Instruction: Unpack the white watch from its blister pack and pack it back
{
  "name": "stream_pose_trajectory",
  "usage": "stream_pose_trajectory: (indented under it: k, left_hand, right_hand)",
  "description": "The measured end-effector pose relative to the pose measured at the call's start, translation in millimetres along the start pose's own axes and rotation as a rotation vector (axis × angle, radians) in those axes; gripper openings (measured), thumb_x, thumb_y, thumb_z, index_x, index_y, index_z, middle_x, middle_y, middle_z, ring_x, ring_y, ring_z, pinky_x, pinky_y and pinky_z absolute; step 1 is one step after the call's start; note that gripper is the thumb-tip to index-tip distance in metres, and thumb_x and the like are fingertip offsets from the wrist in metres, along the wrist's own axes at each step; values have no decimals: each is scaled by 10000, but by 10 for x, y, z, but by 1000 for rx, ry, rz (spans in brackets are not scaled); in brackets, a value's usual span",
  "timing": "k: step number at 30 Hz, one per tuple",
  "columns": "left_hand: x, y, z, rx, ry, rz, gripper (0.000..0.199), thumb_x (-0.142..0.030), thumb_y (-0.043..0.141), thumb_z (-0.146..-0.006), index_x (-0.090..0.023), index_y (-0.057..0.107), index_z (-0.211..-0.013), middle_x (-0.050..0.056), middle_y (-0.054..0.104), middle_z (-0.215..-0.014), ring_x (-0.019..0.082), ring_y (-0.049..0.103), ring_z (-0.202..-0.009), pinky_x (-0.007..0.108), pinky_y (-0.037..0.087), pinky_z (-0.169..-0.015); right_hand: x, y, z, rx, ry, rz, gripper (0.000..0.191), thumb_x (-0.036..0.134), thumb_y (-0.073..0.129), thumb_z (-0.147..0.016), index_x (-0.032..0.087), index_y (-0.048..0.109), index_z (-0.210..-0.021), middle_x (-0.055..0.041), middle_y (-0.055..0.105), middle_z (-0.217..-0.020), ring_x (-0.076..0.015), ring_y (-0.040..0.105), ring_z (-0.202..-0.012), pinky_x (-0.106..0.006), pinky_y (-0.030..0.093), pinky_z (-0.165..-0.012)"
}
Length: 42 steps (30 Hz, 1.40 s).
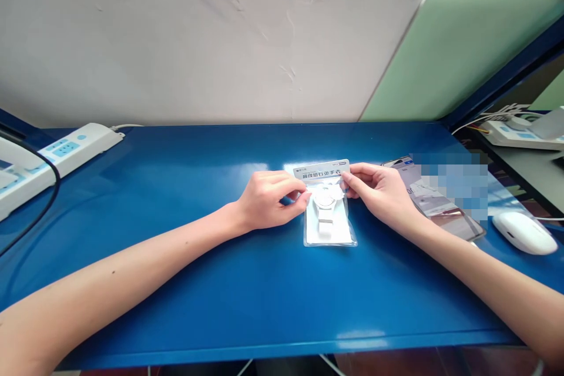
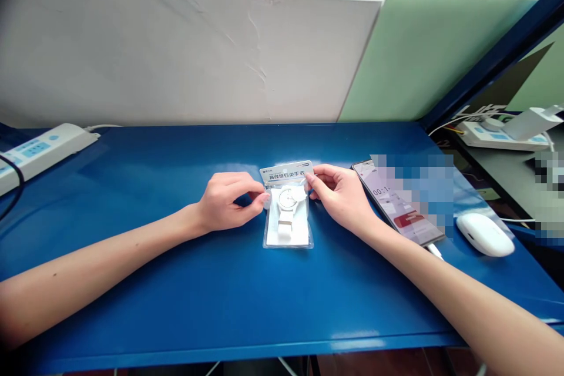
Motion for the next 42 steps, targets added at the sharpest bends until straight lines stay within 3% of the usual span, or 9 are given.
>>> stream_pose_trajectory:
  k: [4, 8, 14, 19, 25, 29, 34, 37, 42]
  left_hand:
    - [101, 120, -6, 127, -81, -44, 143, -299, 634, -907, -164, 683, -919, 52, 747, -860, 156, 687, -746, 251, 522, -646]
    - [146, 191, 3, 204, -111, -48, 171, -314, 631, -923, -159, 684, -971, 47, 730, -854, 178, 671, -796, 278, 528, -693]
    - [147, 191, 5, 213, -127, -59, 166, -295, 593, -942, -162, 680, -992, 39, 708, -832, 171, 651, -773, 277, 513, -682]
    - [129, 174, -1, 185, -119, -32, 165, -282, 588, -931, -171, 668, -1022, 27, 709, -812, 168, 650, -766, 282, 517, -692]
    - [126, 171, 16, 180, -125, -13, 230, -247, 578, -910, -154, 632, -1113, 7, 694, -773, 159, 636, -696, 294, 510, -671]
    - [145, 106, 0, 121, -159, -27, 236, -290, 562, -926, -154, 628, -1107, 54, 692, -881, 188, 645, -799, 322, 537, -736]
    - [64, 181, -32, 228, -61, 16, 595, -506, 704, -821, -138, 567, -1268, 157, 645, -1241, 297, 609, -1145, 434, 508, -985]
    - [60, 263, -17, 322, -42, 47, 857, -634, 784, -703, -134, 521, -1347, 172, 630, -1312, 339, 582, -1229, 467, 461, -1053]
    - [127, 284, -12, 350, -108, 83, 881, -630, 818, -648, -168, 539, -1344, 152, 636, -1318, 347, 581, -1237, 466, 461, -1051]
  right_hand:
    - [76, -24, 58, -75, -120, 276, 323, 386, 622, -903, 163, 664, -1134, -104, 746, -951, -237, 714, -770, -373, 605, -643]
    - [327, 34, 175, -101, -403, 601, 438, 318, 591, -902, 169, 561, -1312, -191, 560, -1388, -338, 584, -1239, -523, 529, -988]
    - [392, 257, 299, 172, -600, 626, 527, 396, 581, -937, 167, 470, -1399, -203, 496, -1466, -332, 471, -1367, -526, 461, -1089]
    - [285, 386, 317, 366, -581, 684, 607, 477, 515, -970, 124, 423, -1455, -217, 490, -1495, -340, 444, -1401, -542, 432, -1121]
    - [206, 354, 269, 354, -498, 695, 684, 553, 513, -950, 118, 418, -1469, -225, 485, -1505, -366, 423, -1420, -576, 410, -1135]
    - [149, 342, 243, 332, -429, 674, 744, 584, 527, -935, 101, 391, -1484, -233, 463, -1520, -354, 412, -1431, -548, 399, -1155]
    - [124, 321, 225, 278, -376, 628, 705, 573, 509, -953, 134, 384, -1490, -202, 447, -1536, -321, 420, -1431, -519, 412, -1155]
    - [141, 314, 231, 259, -383, 640, 626, 534, 489, -973, 146, 426, -1461, -197, 464, -1522, -318, 434, -1420, -517, 420, -1148]
    - [186, 320, 249, 290, -423, 675, 623, 515, 464, -985, 109, 427, -1456, -237, 444, -1527, -333, 408, -1437, -538, 401, -1154]
Point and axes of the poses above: each hand's wrist, its own z-axis away from the middle knuckle, its own y-axis out of the palm, x = y × z, the point moved 8 cm from there along -z, towards the middle knuckle
